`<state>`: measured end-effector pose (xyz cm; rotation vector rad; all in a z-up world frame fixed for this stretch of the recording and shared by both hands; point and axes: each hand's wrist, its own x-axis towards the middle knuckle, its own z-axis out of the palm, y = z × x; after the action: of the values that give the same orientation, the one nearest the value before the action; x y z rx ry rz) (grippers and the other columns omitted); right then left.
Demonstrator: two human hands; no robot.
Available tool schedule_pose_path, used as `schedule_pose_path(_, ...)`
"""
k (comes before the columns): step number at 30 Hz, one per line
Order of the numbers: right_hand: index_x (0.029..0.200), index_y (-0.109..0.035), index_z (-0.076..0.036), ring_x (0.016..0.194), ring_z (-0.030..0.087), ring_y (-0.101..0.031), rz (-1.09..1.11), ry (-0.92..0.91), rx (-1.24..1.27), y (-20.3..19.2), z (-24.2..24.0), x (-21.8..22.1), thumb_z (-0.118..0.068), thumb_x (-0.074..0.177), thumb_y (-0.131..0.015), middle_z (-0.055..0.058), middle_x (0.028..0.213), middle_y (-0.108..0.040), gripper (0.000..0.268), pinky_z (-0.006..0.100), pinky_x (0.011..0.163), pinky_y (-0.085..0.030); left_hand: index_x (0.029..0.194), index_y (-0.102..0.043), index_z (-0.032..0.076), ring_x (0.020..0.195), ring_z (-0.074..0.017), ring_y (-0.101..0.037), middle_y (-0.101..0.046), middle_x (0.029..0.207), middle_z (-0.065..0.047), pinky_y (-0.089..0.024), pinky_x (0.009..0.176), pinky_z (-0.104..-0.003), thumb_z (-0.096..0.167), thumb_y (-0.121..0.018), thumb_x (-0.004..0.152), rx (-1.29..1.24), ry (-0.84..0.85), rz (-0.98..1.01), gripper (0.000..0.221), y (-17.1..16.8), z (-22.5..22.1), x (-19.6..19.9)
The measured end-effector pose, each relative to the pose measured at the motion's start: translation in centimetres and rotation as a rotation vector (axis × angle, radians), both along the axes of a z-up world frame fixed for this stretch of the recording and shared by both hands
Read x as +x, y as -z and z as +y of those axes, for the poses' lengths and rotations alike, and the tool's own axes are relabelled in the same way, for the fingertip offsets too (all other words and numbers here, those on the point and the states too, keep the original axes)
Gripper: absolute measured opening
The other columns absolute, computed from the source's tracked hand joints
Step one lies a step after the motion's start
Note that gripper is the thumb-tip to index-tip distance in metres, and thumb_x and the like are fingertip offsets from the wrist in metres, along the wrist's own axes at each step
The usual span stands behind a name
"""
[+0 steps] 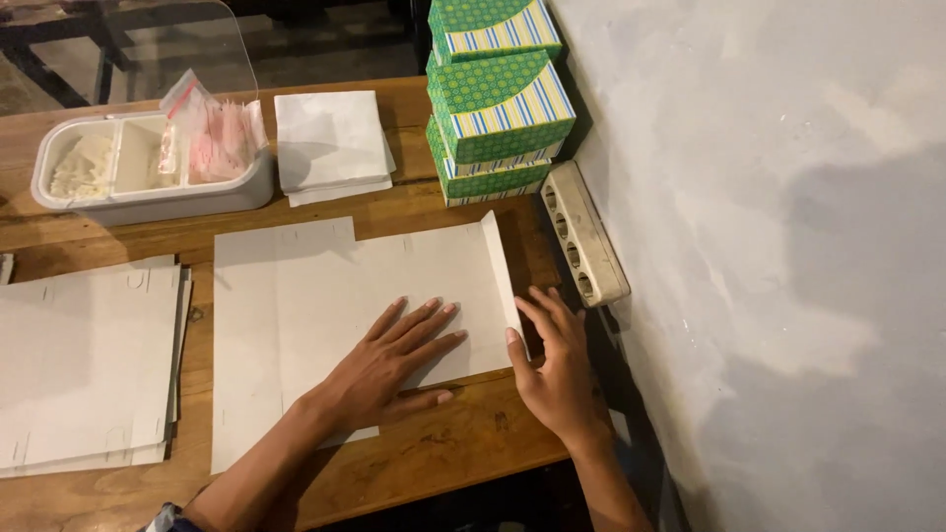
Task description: Assembling cardboard boxes by folding templates and applying adhesive tape strips.
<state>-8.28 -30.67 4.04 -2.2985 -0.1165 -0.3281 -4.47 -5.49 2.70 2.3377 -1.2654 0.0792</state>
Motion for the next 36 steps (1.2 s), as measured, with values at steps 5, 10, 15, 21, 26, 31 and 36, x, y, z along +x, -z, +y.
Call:
schedule_pose_path(5, 0.139, -0.062, -0.010, 0.149, 0.030, -0.037, 0.055, -0.106, 0.008, -0.1, 1.5, 0.0, -0.040, 0.101, -0.049, 0.010, 0.151, -0.054, 0.050, 0.060, 0.123, -0.015, 0.155, -0.046, 0.017, 0.154, -0.0333, -0.029, -0.034, 0.165, -0.015, -0.017, 0.123, -0.055, 0.057, -0.057, 0.099, 0.013, 0.001, -0.006, 0.069, -0.4, 0.4, 0.2)
schedule_pose_path(10, 0.139, -0.061, -0.008, 0.150, 0.032, -0.034, 0.025, -0.165, -0.116, 0.8, 2.3, -0.6, -0.037, 0.104, -0.045, 0.012, 0.153, -0.051, 0.048, 0.063, 0.123, -0.011, 0.146, -0.057, 0.018, 0.147, -0.0341, -0.039, -0.045, 0.158, -0.016, -0.026, 0.118, -0.055, 0.056, -0.058, 0.097, 0.010, -0.013, 0.009, 0.062, -1.0, 1.2, 0.3)
schedule_pose_path(15, 0.154, -0.044, -0.008, 0.155, 0.031, -0.025, 0.007, -0.276, -0.283, 1.2, 2.8, -1.7, -0.037, 0.107, -0.043, 0.013, 0.164, -0.035, 0.055, 0.063, 0.124, -0.005, 0.146, -0.051, 0.008, 0.126, -0.0352, -0.055, -0.054, 0.145, -0.015, -0.038, 0.107, -0.048, 0.043, -0.057, 0.103, -0.074, -0.122, -0.034, 0.056, -0.8, 0.6, 0.1)
schedule_pose_path(21, 0.148, -0.051, -0.005, 0.154, 0.030, -0.027, -0.038, -0.266, -0.322, 2.0, 2.6, -1.7, -0.027, 0.107, -0.042, 0.013, 0.163, -0.038, 0.048, 0.060, 0.125, -0.008, 0.156, -0.037, 0.003, 0.156, -0.0337, -0.023, -0.023, 0.168, -0.018, -0.017, 0.124, -0.053, 0.054, -0.048, 0.104, 0.057, -0.169, -0.057, 0.073, -0.1, -1.7, 0.6)
schedule_pose_path(26, 0.143, -0.057, -0.006, 0.152, 0.030, -0.031, -0.024, -0.256, -0.269, 1.7, 2.6, -1.7, -0.020, 0.106, -0.041, 0.012, 0.160, -0.042, 0.043, 0.059, 0.126, -0.010, 0.155, -0.037, 0.003, 0.158, -0.0314, -0.014, -0.018, 0.170, -0.018, -0.011, 0.124, -0.056, 0.060, -0.044, 0.102, 0.113, -0.107, -0.076, 0.079, 1.0, -2.3, 3.0)
schedule_pose_path(31, 0.144, -0.057, -0.007, 0.151, 0.030, -0.035, -0.047, -0.242, -0.249, 1.5, 2.5, -1.6, -0.019, 0.105, -0.043, 0.013, 0.158, -0.046, 0.043, 0.058, 0.125, -0.013, 0.156, -0.037, 0.006, 0.157, -0.0303, -0.020, -0.029, 0.167, -0.015, -0.009, 0.124, -0.059, 0.071, -0.043, 0.096, 0.080, -0.119, -0.078, 0.089, 1.8, -2.5, 3.3)
schedule_pose_path(36, 0.140, -0.061, -0.006, 0.150, 0.032, -0.036, -0.021, -0.262, -0.137, 1.9, 1.8, -1.5, -0.008, 0.103, -0.044, 0.012, 0.154, -0.049, 0.041, 0.058, 0.126, -0.016, 0.156, -0.038, 0.008, 0.157, -0.0286, -0.018, -0.028, 0.168, -0.013, -0.004, 0.124, -0.061, 0.071, -0.045, 0.094, 0.024, -0.149, -0.001, 0.088, 1.4, -2.8, 2.9)
